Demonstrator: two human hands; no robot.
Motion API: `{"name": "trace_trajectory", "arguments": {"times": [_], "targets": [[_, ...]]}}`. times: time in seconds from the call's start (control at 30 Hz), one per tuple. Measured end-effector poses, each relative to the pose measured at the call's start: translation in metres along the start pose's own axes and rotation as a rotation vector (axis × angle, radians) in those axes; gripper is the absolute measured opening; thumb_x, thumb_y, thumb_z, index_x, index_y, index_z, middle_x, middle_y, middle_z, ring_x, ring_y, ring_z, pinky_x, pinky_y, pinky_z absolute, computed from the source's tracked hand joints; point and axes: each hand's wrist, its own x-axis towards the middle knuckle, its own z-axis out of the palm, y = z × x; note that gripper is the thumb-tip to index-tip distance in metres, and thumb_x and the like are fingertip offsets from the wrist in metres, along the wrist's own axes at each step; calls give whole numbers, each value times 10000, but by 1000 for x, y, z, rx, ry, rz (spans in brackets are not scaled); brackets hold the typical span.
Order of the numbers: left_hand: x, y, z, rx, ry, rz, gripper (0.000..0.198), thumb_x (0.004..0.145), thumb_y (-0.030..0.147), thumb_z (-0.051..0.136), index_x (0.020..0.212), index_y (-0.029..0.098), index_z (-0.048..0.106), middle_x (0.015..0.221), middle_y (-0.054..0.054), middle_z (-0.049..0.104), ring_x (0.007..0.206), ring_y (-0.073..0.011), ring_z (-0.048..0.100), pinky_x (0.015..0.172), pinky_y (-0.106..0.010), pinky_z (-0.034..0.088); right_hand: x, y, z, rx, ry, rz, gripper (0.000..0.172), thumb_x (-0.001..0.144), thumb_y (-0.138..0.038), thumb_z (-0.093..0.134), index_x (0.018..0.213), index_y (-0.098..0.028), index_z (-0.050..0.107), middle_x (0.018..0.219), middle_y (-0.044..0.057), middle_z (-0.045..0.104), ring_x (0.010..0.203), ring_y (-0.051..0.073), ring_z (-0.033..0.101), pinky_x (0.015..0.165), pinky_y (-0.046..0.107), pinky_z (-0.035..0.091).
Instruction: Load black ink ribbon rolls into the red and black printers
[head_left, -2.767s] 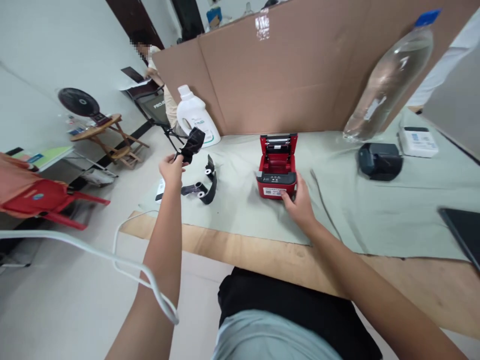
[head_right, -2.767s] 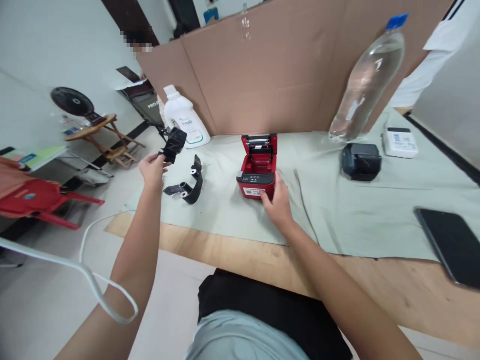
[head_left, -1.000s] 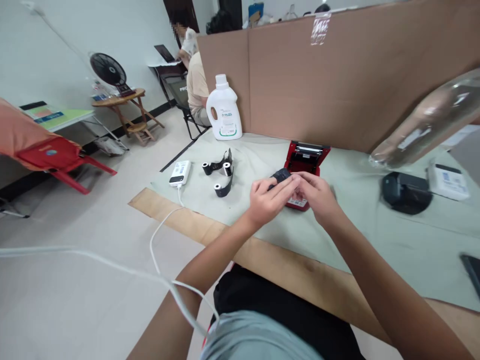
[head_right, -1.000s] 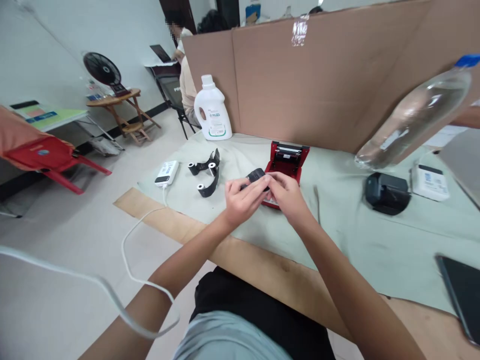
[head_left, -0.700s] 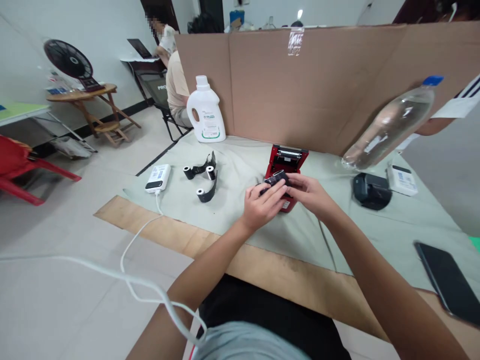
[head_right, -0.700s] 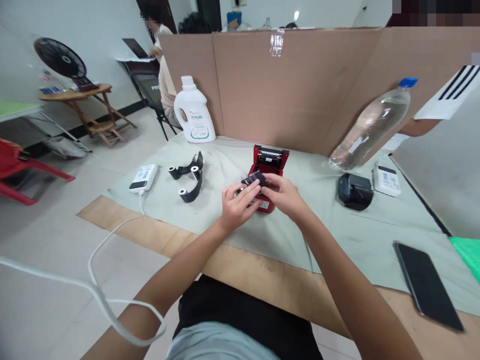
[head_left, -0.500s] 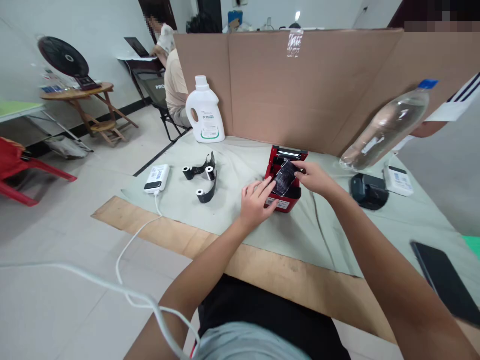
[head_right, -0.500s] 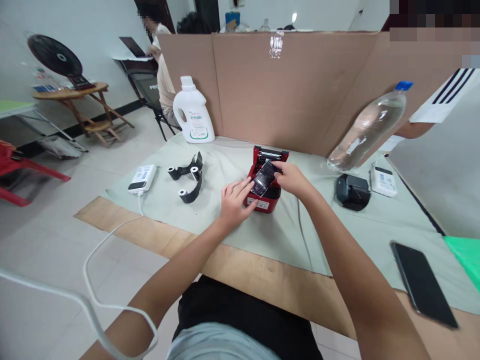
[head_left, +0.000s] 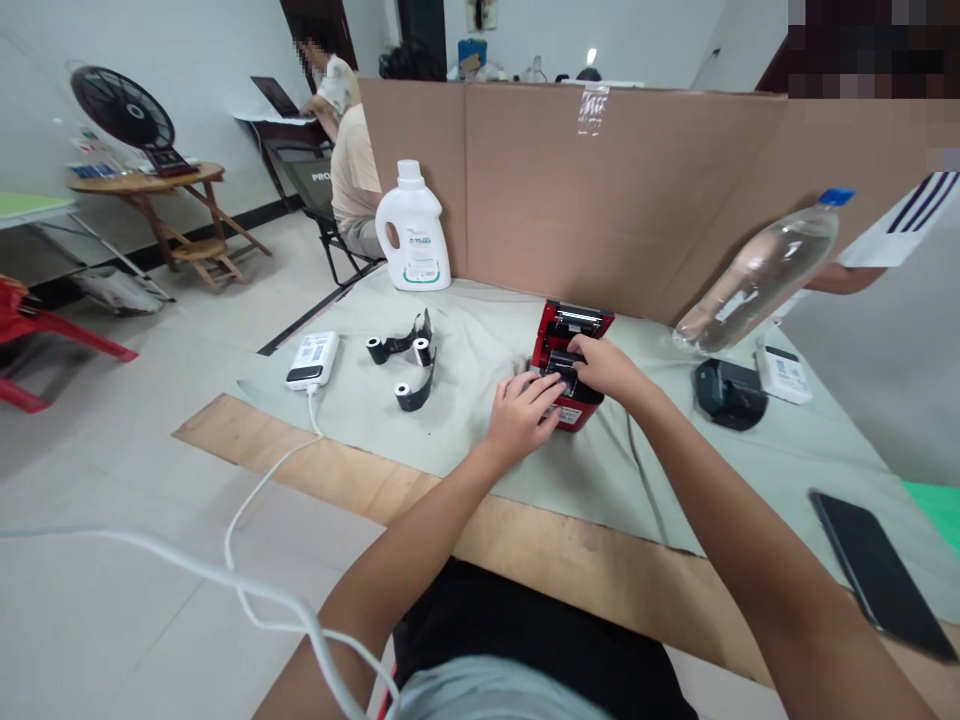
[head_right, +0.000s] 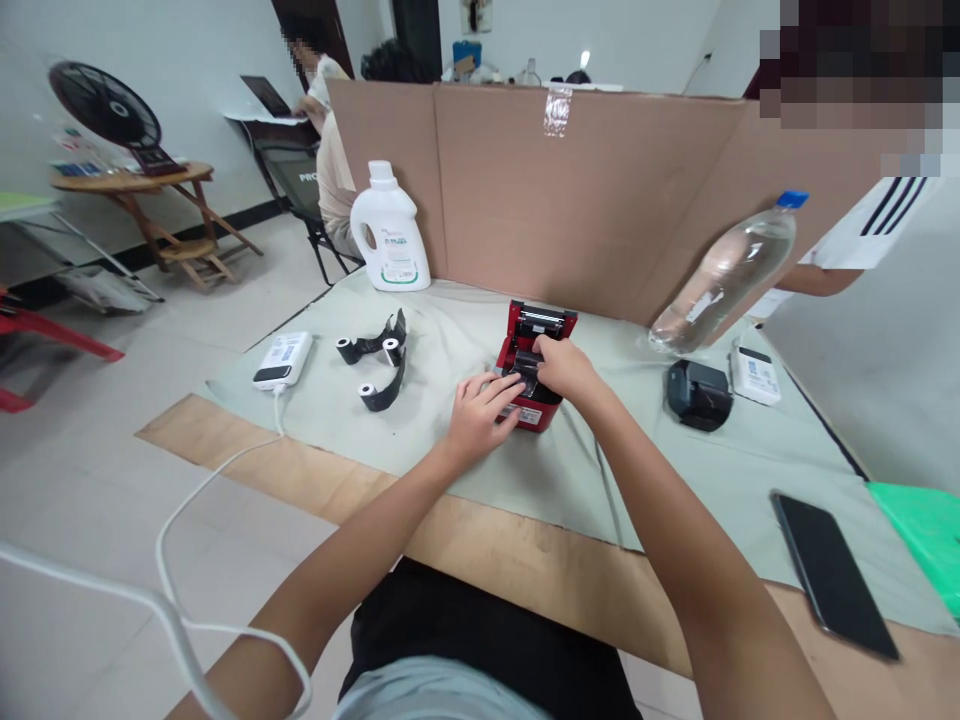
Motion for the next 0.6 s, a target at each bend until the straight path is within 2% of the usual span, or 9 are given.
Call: {"name": "trace_trajectory", "arguments": {"times": [0.13, 0.23, 0.3, 0.37, 0.43, 0.5, 0.53, 0.6], "targets": [[4, 1, 0, 11, -6, 1, 428, 969, 332, 561, 1384, 302, 660, 1440, -55, 657, 1328, -301, 558, 1093, -522, 386, 16, -11, 0, -71, -111, 36, 330, 771, -73, 674, 1077, -189, 717, 1093, 118, 770, 998, 263, 696, 834, 308, 492], [7, 3, -3, 10, -20, 4, 431, 960, 332, 560, 1374, 267, 661, 1446, -58, 652, 1330, -297, 551, 1092, -515, 379, 19, -16, -2, -84, -209, 83, 262, 740, -78, 684, 965, -201, 739, 1043, 86, 782, 956, 251, 703, 783, 299, 480], [9, 5, -5, 11, -30, -4, 424, 955, 320, 558, 1360, 253, 665, 1440, -55, 657, 1331, -294, 548, 1087, -514, 378, 13, -15, -3, -29, -183, 80, 155, 756, -130, 679, 873, -212, 741, 968, 63, 784, 903, 246, 702, 764, 309, 474], [9, 6, -6, 16, -31, -18, 417, 956, 314, 558, 1352, 247, 667, 1436, -53, 660, 1332, -293, 544, 1089, -513, 375, 5, -7, -4, 93, 2, 97, 78, 814, -233, 651, 793, -211, 723, 878, 59, 769, 836, 242, 688, 769, 331, 479], [9, 7, -5, 20, -27, -20, 417, 956, 317, 564, 1355, 247, 665, 1436, -56, 659, 1332, -293, 542, 1096, -512, 371, 0, 6, -4, 250, 335, 185, 181, 864, -337, 604, 793, -201, 701, 861, 74, 749, 824, 243, 671, 810, 363, 492], [9, 8, -4, 22, -24, -10, 424, 957, 321, 571, 1365, 252, 662, 1439, -63, 657, 1332, -295, 539, 1103, -510, 368, 2, 19, -3, 426, 646, 272, 238, 871, -408, 597, 906, -191, 689, 959, 96, 742, 896, 249, 661, 875, 399, 500], [8, 8, -3, 23, -20, -3, 425, 956, 320, 572, 1366, 254, 663, 1437, -65, 657, 1331, -296, 539, 1103, -506, 369, 6, 25, -1, 531, 731, 280, 278, 864, -435, 606, 977, -191, 676, 1025, 103, 733, 945, 249, 655, 904, 412, 502], [8, 8, -1, 26, -4, 2, 421, 955, 316, 574, 1360, 255, 671, 1431, -67, 661, 1325, -296, 542, 1099, -495, 373, 16, 31, 2, 737, 750, 230, 355, 846, -490, 624, 1053, -203, 650, 1091, 96, 715, 1008, 240, 643, 937, 420, 504]]}}
